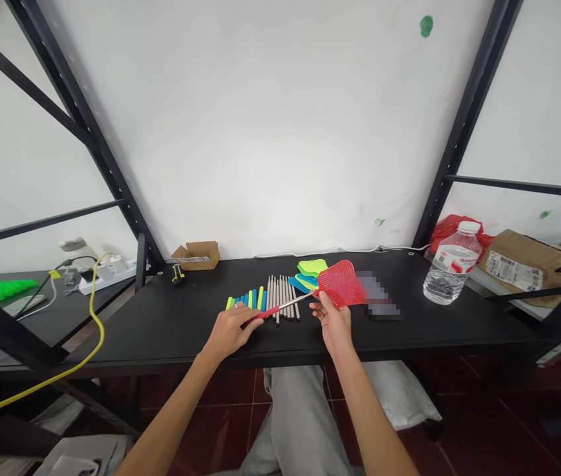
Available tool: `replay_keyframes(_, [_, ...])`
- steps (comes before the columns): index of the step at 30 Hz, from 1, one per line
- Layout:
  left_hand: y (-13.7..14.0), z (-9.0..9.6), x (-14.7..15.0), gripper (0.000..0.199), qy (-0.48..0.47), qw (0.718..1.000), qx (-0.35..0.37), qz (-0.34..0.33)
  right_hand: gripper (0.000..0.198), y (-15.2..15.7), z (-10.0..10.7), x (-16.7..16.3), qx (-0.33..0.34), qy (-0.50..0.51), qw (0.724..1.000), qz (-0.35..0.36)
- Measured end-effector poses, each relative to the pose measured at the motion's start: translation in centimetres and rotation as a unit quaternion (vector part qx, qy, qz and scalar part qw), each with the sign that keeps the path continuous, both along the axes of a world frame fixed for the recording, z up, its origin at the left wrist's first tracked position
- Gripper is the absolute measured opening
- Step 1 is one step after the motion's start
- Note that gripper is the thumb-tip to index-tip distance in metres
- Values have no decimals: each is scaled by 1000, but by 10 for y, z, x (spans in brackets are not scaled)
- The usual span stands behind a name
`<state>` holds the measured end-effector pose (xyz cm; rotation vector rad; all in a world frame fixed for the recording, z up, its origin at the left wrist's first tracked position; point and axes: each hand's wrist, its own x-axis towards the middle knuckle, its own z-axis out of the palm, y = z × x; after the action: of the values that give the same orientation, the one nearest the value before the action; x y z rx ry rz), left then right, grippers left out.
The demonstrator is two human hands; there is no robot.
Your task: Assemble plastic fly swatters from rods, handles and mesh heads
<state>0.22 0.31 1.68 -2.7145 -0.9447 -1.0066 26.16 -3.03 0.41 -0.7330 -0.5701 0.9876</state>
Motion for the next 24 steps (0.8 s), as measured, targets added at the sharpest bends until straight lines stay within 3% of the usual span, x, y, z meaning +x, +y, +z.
replay_keyframes(24, [1, -2, -1, 29, 3, 1000, 4, -4, 32, 1, -1, -2, -4, -32, 999, -12])
